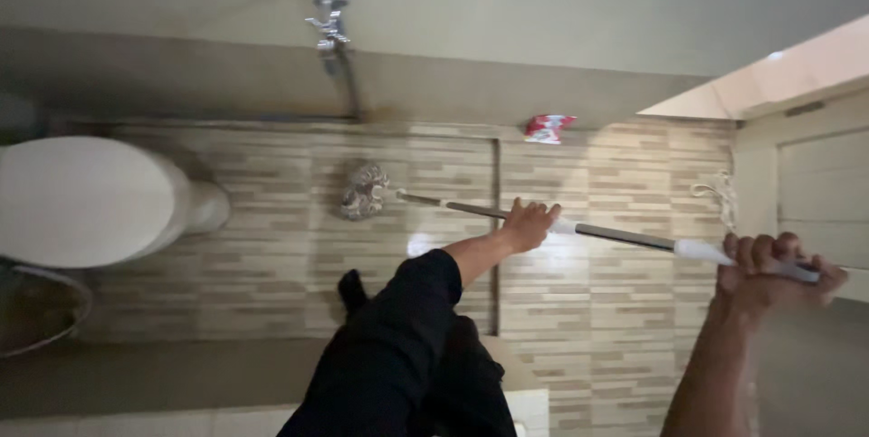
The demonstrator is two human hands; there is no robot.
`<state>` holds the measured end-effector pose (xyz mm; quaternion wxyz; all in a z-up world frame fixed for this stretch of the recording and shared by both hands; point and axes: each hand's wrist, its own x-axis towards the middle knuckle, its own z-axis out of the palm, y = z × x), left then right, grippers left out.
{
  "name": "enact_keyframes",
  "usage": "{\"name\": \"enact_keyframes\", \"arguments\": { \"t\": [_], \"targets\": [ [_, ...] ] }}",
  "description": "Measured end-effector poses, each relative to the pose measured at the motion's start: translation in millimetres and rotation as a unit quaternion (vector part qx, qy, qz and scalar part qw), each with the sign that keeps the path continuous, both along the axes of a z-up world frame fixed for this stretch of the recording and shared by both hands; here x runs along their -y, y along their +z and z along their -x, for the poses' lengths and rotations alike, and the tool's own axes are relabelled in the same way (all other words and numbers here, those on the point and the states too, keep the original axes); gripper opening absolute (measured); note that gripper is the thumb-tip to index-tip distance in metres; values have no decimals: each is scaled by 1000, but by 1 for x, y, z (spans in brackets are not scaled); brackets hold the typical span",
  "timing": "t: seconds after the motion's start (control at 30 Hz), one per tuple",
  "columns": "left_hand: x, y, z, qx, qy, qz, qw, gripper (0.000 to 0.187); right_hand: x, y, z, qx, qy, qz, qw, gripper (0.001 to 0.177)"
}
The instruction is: The person cleans the bathroom floor using a mop, moving the mop head back and forth across the tiled surface between the bathtub and the toilet.
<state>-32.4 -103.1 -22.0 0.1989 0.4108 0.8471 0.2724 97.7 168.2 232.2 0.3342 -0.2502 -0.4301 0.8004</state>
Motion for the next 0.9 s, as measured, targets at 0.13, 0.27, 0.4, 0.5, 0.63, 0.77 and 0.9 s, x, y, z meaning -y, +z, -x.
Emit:
{"name": "enact_keyframes", "arguments": {
  "t": [0.13,0.27,0.4,0.5,0.63,0.77,0.9],
  "targets": [
    [101,-29,33,-18,71,46,996,59,67,-72,47,-125,132,27,983,58],
    [232,-61,71,23,188,115,975,48,184,-148,109,-131,153,131,971,63],
    [370,-86,94,-62,248,284,924,57,340,-175,156,-151,186,111,965,44],
    [438,-85,101,-9,319,263,910,65,408,-148,171,-139,228,138,954,37],
    [453,-75,109,-23,327,229,916,65,438,-118,185,-148,227,137,953,39],
    [417,-71,109,-51,174,329,927,71,404,-136,138,-85,248,172,950,30],
    [331,-70,68,-39,173,207,962,53,306,-162,95,-95,252,155,950,25]
  ]
}}
